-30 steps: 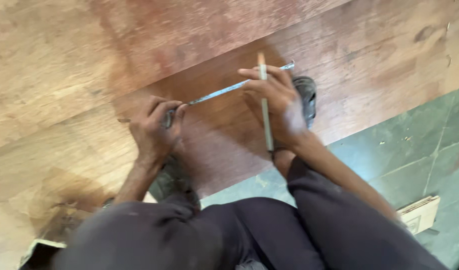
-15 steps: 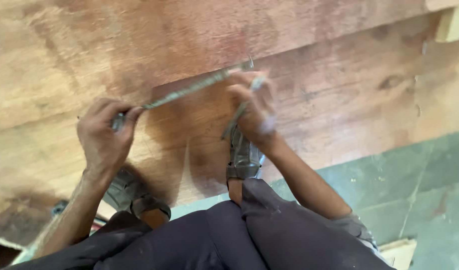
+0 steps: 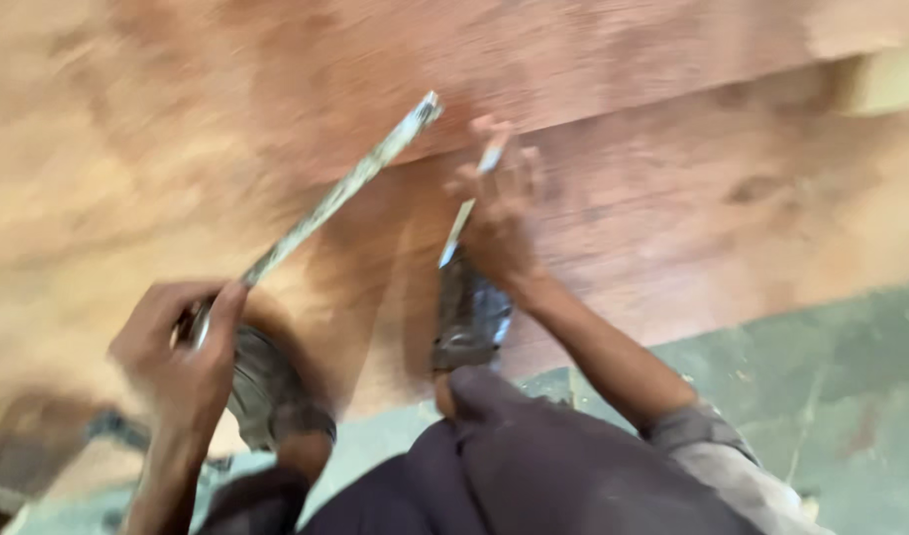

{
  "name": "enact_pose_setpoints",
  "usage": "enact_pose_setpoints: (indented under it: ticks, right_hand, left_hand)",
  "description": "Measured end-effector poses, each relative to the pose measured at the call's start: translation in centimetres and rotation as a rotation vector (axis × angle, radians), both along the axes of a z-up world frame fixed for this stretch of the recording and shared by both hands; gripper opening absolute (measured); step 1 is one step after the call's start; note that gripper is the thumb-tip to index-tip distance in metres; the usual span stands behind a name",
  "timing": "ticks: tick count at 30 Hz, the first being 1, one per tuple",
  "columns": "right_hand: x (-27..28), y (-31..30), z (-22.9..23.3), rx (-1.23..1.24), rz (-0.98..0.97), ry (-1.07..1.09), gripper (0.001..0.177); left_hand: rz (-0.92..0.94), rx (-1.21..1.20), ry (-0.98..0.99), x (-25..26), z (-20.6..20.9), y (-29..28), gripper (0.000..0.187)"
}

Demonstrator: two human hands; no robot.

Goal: The person measures a large wooden board using a tape measure and a pencil. They repeatedly position the tape measure at different points on the wood and mark the measurements with the pencil.

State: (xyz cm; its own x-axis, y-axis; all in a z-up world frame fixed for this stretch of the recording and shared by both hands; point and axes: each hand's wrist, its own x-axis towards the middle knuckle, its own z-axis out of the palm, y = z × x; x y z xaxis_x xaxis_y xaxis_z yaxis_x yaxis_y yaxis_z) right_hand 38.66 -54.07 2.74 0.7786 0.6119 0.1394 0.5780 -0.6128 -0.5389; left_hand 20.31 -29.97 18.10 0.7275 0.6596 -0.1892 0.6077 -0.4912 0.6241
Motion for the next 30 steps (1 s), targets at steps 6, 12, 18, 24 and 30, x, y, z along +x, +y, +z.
enact_pose_setpoints:
  ticks: [6, 12, 18, 24, 30]
  right_hand:
    - [-3.7, 0.6, 5.3, 0.899, -0.401, 1.022, 0.013]
    - [-2.2, 1.9, 5.0, 1.291, -0.741, 1.146, 0.014]
    - [-1.7, -2.0, 2.0, 1.226, -1.065, 1.172, 0.008]
    - [4.0, -9.3, -2.7, 1.468, -0.947, 0.93, 0.015]
    - [7.6, -13.6, -2.2, 1.394, -1.027, 0.787, 0.033]
  left_hand:
    - [-0.15, -0.117, -0.146, 5.1, -2.2, -4.0, 0.009]
    - [-0.306, -0.153, -0.081, 9.4, -4.9, -6.9, 0.01]
    - [-0.489, -0.102, 0.033, 10.1, -6.7, -5.8, 0.016]
    - [-0.503, -0.089, 0.045, 7.2, -7.5, -1.0, 0.014]
    - [-0.419, -0.113, 0.048, 4.1, -7.9, 3.9, 0.014]
